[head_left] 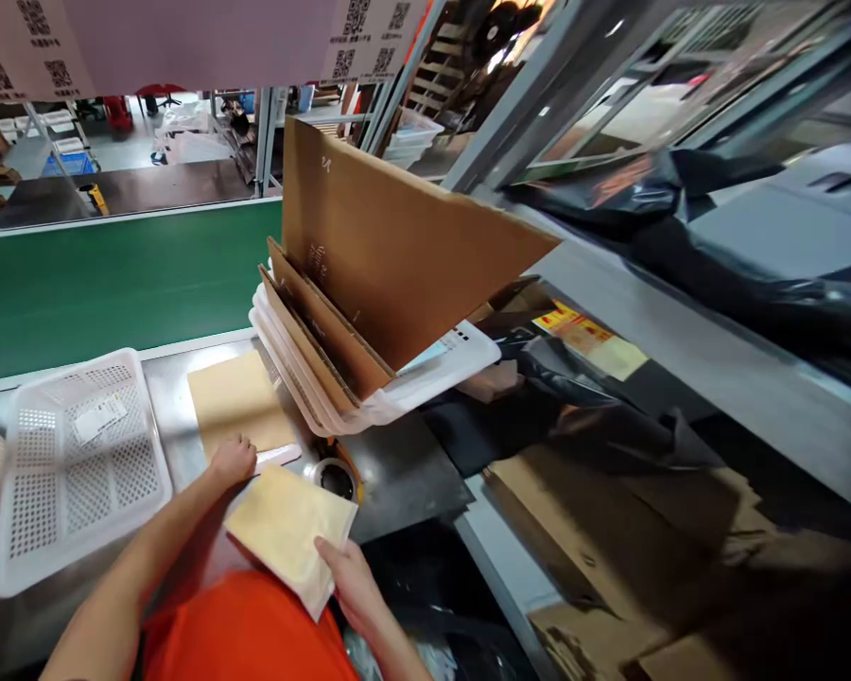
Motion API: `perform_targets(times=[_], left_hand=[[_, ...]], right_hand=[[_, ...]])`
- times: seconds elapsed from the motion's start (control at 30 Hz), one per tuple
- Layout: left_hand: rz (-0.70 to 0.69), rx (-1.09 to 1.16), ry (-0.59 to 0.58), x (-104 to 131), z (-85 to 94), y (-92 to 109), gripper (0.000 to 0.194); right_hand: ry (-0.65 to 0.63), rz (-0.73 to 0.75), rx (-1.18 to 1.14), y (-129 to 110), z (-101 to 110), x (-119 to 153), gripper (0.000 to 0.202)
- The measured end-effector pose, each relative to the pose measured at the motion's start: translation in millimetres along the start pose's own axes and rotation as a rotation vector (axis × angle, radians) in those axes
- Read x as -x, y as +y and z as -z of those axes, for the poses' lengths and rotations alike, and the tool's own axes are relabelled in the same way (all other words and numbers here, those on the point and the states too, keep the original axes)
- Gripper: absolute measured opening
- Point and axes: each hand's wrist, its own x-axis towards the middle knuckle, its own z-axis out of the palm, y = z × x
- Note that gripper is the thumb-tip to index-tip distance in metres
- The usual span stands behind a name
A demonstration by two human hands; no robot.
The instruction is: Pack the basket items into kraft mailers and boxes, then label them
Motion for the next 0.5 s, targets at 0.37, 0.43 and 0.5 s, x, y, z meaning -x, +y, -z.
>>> perform_targets(times=[0.37,0.43,0.5], left_hand=[[-0.056,-0.041,-0.092,23.9,1.4,8.2,0.017],[-0.066,-0.048,-0.09,30.8,3.2,16.2,0.014],[-0.067,-0.053,-0.075,37.5,6.8,24.2,0.012]], right_hand=[[0.005,0.112,-0.099,16.2,-54.6,-43.2,0.058],[-0.073,0.146,-0.036,18.6,-74.4,-49.0,0.057],[-0.184,0.204,0.117,15.2,-95.7,-54.4,0.051]])
